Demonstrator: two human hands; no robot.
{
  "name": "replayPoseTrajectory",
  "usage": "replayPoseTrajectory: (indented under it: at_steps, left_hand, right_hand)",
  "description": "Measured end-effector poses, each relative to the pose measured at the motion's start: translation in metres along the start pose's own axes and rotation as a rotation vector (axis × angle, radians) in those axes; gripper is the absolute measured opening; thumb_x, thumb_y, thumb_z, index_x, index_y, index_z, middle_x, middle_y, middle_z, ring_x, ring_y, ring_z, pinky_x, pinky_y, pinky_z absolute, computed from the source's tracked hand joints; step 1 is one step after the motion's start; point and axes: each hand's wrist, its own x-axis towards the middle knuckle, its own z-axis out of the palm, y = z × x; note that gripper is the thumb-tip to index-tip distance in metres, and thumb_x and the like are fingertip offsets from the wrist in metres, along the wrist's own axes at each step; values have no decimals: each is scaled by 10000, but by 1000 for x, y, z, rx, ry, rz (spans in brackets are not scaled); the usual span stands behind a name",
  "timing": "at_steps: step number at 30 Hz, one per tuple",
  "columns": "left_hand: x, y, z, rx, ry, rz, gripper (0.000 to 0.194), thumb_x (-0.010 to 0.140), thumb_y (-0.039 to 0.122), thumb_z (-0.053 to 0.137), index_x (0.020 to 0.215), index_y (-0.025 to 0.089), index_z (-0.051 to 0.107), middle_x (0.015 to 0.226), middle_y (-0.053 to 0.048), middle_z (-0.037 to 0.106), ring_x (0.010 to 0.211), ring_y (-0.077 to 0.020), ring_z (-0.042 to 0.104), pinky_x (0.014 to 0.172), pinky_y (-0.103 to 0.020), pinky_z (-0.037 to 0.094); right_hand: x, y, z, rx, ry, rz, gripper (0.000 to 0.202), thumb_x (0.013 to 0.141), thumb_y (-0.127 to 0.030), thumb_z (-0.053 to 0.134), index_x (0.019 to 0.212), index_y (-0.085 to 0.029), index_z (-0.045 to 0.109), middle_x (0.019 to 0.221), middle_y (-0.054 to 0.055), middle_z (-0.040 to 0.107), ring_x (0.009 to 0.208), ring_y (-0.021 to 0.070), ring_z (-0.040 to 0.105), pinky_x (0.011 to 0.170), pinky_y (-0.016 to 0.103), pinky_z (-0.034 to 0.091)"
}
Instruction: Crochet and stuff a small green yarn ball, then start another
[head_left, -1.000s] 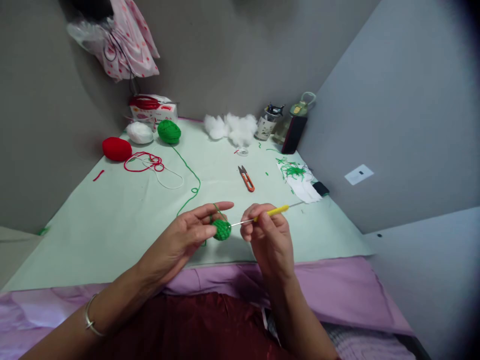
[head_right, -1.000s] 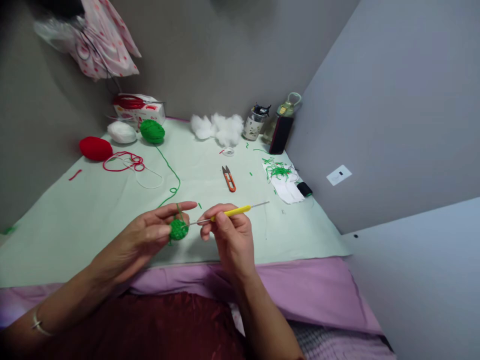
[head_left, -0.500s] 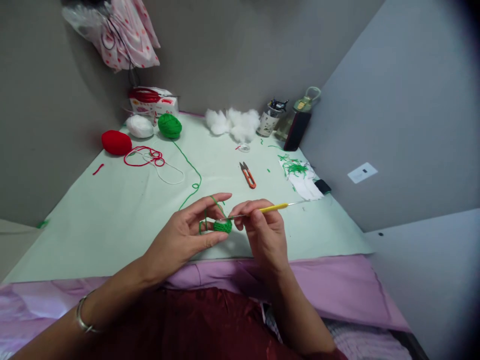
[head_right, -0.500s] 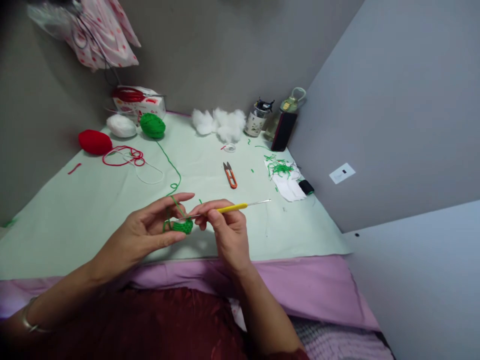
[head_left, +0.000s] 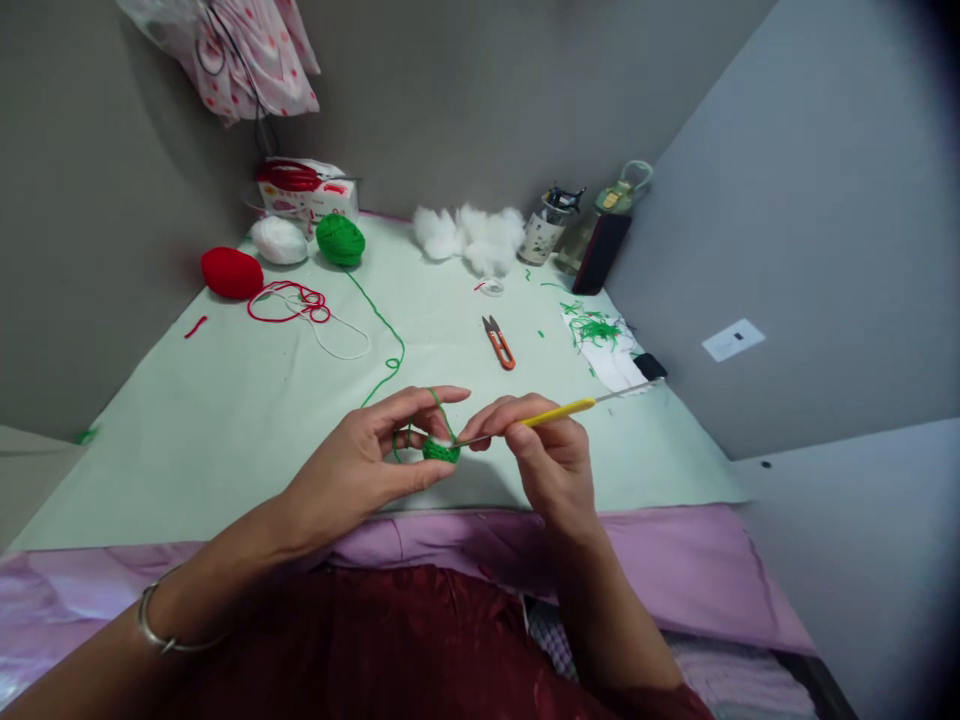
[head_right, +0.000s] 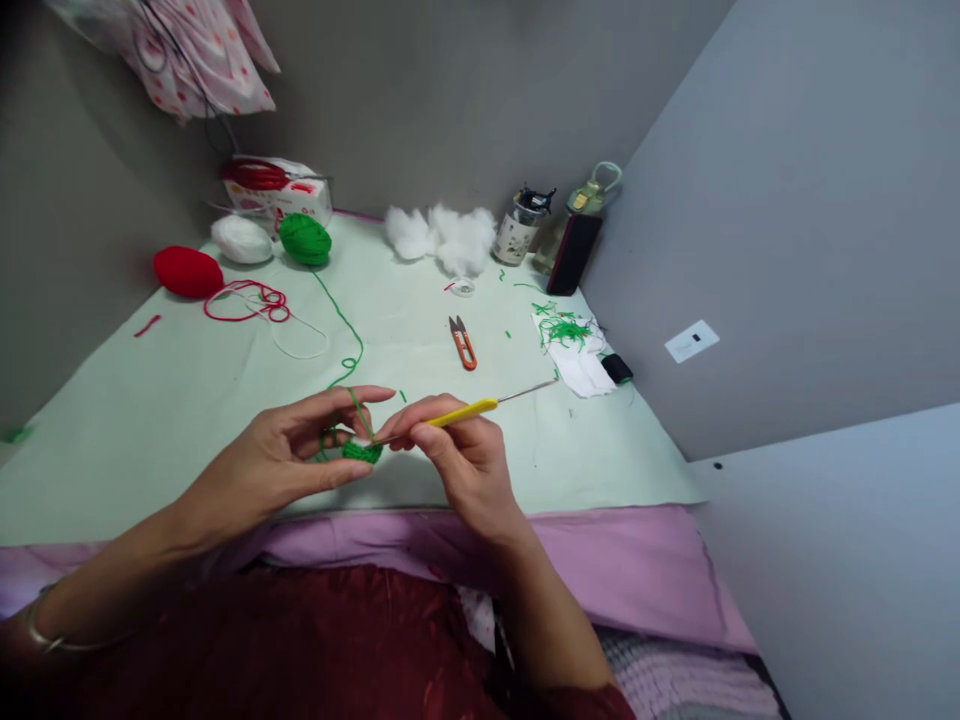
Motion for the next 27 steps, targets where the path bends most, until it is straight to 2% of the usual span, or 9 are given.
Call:
replayPoseTrajectory:
  at_steps: [7,13,16,22,27]
  left_hand:
    - [1,0,-1,79,11,-2,524,782,190,792,1300,224,716,897,7,670,859,-150,624,841,-300,504]
    - [0,-7,7,73,199,38,491,786,268,807,1270,227,736,868,-8,680,826,-170,636,803,-321,531]
    - [-3,-10,12,66,265,92,486,786,252,821,1265,247,737,931,-14,702,883,-176,659,863,-327,560]
    - [-6,-9,12,-35,246,138,480,772,227,861,1239,254,753,981,-14,720,924,-166,679,925,-320,587]
    - [-5,-9,11,-20,237,118,487,765,226,874,1237,264,762,984,-10,728,907,-160,687,934,-319,589]
  right_hand:
    - [-1,-10,-3,-201,-85,-79,173,1035,-240,558,1014,-244,729,931,30,753,888,167,720,817,341,580]
    - [-7,-8,8,-672,-85,-394,220,1005,-126,551,1134,-244,684,1030,77,769,925,190,710,787,373,586]
    - [-9,-5,13,-566,-2,-392,220,1015,-149,542,1126,-261,695,1015,66,777,931,200,722,788,388,592]
    - [-8,1,12,-86,159,-130,169,1035,-245,556,1007,-266,721,942,22,773,816,165,713,759,352,579]
    - [-6,0,11,-51,151,-93,167,1031,-281,567,983,-253,725,913,24,771,785,161,706,747,354,584]
